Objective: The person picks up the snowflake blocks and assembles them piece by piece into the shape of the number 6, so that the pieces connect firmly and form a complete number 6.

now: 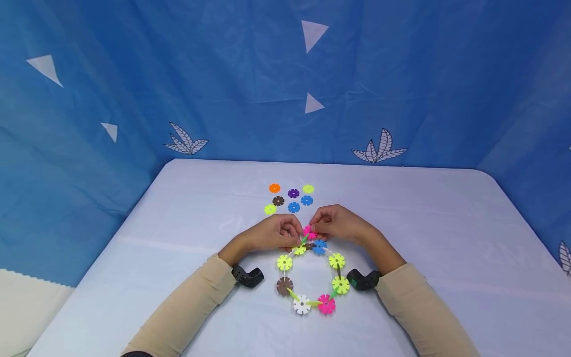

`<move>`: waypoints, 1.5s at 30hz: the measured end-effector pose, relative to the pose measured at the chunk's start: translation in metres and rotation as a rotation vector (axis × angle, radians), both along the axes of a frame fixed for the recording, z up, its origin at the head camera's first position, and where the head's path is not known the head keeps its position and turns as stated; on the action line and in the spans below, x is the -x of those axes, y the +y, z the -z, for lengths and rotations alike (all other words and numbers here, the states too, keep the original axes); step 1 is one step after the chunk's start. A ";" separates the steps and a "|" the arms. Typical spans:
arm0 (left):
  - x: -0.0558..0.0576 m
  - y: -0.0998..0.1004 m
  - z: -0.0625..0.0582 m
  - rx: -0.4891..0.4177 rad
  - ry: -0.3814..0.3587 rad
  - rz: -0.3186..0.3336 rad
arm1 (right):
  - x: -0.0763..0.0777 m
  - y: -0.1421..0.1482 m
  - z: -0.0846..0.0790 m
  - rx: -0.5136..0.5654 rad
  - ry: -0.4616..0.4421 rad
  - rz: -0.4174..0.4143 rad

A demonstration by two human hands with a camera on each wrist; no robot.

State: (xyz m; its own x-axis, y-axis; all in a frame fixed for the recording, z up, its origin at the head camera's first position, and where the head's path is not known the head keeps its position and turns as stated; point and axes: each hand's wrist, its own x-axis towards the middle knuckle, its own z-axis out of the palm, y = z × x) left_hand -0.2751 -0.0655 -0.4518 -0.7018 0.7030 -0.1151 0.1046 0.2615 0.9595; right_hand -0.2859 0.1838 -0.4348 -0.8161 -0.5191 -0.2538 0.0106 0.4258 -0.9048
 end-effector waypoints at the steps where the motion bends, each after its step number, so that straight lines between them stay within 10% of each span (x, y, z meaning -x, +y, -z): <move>1: 0.000 0.000 0.000 -0.004 -0.003 0.004 | 0.001 0.002 0.000 -0.018 0.011 0.005; 8: 0.003 0.003 0.002 -0.013 -0.006 0.021 | 0.024 0.025 -0.005 -0.130 0.135 0.042; 19: 0.004 0.001 0.001 -0.019 -0.024 0.020 | 0.072 0.013 -0.013 -0.263 0.333 -0.160; 37: 0.001 0.004 -0.002 0.134 0.046 -0.064 | 0.063 -0.003 -0.006 -0.323 0.425 -0.221; 45: -0.002 0.007 -0.003 0.146 0.041 -0.128 | 0.051 0.008 -0.003 -0.186 0.383 -0.178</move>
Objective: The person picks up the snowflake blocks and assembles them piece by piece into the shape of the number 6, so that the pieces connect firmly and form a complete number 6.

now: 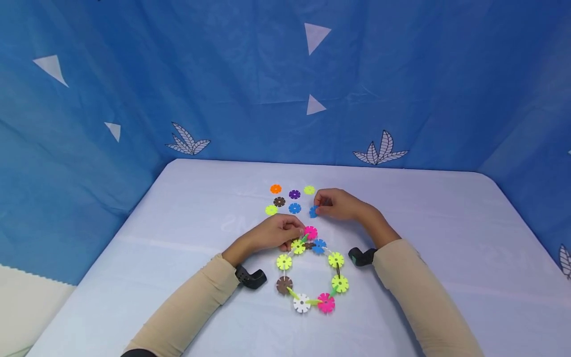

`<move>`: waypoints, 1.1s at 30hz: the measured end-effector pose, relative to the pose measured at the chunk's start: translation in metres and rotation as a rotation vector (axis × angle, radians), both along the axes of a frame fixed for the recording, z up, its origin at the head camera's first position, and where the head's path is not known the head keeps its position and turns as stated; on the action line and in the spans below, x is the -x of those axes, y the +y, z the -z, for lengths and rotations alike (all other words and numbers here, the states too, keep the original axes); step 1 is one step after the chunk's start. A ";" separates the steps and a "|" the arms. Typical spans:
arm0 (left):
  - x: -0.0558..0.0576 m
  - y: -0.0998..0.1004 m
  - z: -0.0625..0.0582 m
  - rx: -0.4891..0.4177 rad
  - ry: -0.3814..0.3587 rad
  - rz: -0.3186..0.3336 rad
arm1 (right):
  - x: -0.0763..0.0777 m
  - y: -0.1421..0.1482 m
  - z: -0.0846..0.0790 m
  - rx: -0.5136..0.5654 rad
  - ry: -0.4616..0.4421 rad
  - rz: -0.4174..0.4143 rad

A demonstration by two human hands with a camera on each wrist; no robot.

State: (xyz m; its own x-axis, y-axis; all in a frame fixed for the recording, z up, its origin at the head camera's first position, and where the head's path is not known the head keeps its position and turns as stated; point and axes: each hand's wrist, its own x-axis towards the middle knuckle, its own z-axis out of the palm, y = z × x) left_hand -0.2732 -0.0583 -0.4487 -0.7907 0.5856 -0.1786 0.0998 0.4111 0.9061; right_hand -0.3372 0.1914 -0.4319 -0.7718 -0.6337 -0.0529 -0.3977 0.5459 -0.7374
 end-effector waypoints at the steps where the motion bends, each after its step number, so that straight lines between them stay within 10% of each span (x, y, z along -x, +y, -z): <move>1: 0.000 0.000 0.000 0.005 0.000 -0.003 | -0.003 0.002 0.000 0.019 -0.017 0.007; 33: -0.002 0.001 0.001 -0.002 -0.007 -0.072 | -0.041 -0.007 0.000 0.123 0.033 -0.036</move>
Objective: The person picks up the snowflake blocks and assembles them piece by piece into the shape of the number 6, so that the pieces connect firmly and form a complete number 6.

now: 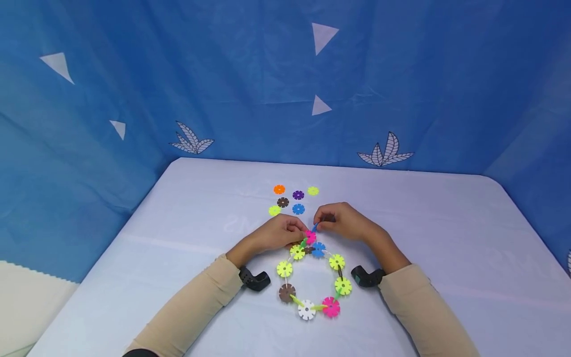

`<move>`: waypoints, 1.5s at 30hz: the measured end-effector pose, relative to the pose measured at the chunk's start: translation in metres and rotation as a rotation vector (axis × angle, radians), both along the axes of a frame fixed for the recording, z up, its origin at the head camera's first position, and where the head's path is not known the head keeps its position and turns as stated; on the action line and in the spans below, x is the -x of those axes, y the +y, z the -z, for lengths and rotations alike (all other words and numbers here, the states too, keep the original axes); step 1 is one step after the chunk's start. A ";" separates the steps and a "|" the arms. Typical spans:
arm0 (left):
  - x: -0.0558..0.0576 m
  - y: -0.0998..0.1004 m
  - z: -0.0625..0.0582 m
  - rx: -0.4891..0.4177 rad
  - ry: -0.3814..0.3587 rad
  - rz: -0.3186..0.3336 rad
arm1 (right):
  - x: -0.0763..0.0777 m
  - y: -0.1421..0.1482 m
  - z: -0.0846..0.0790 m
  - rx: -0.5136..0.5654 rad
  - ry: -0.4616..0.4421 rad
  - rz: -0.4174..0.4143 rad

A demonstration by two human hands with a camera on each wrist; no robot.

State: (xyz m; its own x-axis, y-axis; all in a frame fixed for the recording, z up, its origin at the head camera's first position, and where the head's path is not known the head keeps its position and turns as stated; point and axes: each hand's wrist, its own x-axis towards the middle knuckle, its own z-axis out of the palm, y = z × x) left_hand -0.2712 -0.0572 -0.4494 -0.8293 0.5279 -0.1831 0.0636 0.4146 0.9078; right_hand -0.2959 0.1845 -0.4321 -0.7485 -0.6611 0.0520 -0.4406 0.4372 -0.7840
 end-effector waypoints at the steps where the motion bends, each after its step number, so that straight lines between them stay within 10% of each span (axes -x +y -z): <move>1: 0.000 0.000 -0.001 -0.004 -0.007 -0.001 | 0.000 0.000 0.000 0.004 0.005 0.001; 24: -0.001 -0.002 -0.001 -0.018 -0.024 -0.005 | 0.010 -0.004 0.006 -0.008 -0.010 -0.032; 45: 0.000 -0.001 -0.004 -0.034 -0.039 0.031 | 0.084 -0.014 -0.014 -0.345 0.024 0.150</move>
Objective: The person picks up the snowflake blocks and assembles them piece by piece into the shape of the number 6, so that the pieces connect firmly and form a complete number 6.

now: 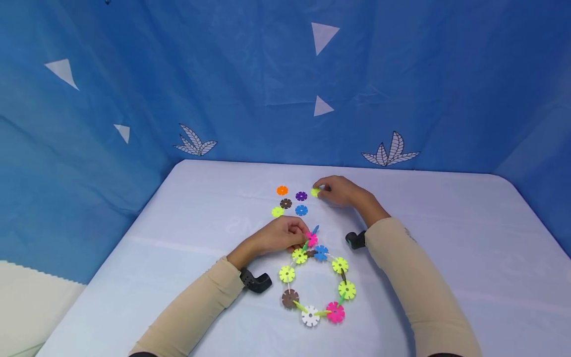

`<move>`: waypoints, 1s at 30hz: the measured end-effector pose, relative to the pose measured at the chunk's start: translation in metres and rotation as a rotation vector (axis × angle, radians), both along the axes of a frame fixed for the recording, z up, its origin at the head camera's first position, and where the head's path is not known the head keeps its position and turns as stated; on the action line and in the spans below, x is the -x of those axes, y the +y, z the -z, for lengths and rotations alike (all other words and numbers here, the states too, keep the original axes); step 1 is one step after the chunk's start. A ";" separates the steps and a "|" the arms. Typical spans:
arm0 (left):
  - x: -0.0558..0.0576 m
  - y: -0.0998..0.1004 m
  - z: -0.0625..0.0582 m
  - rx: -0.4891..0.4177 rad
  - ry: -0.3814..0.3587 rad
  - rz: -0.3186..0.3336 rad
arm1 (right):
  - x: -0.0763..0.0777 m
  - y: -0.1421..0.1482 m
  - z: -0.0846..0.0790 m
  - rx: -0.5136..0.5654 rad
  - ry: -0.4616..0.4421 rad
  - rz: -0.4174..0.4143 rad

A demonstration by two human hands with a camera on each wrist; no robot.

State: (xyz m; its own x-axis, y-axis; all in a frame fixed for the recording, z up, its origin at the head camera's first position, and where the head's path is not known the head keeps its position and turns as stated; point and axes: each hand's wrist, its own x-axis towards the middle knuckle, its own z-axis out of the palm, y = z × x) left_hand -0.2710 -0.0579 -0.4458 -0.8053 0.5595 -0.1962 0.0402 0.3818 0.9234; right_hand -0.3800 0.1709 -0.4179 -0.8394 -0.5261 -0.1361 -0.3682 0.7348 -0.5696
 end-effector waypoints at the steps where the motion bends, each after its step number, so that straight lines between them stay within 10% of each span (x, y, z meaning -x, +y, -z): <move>1: 0.000 0.001 0.000 -0.004 0.000 0.002 | -0.001 0.001 0.000 0.000 0.005 -0.005; 18: 0.001 0.001 0.002 0.004 0.019 -0.002 | -0.040 0.022 0.016 0.240 0.007 0.018; 30: 0.000 0.000 0.001 0.002 0.024 0.004 | -0.066 0.029 0.018 0.478 -0.316 0.118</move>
State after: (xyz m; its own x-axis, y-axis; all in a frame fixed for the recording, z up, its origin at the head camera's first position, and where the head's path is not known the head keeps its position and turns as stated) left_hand -0.2715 -0.0576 -0.4469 -0.8076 0.5622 -0.1784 0.0635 0.3836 0.9213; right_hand -0.3140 0.1999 -0.4355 -0.8533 -0.4964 -0.1597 -0.0583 0.3951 -0.9168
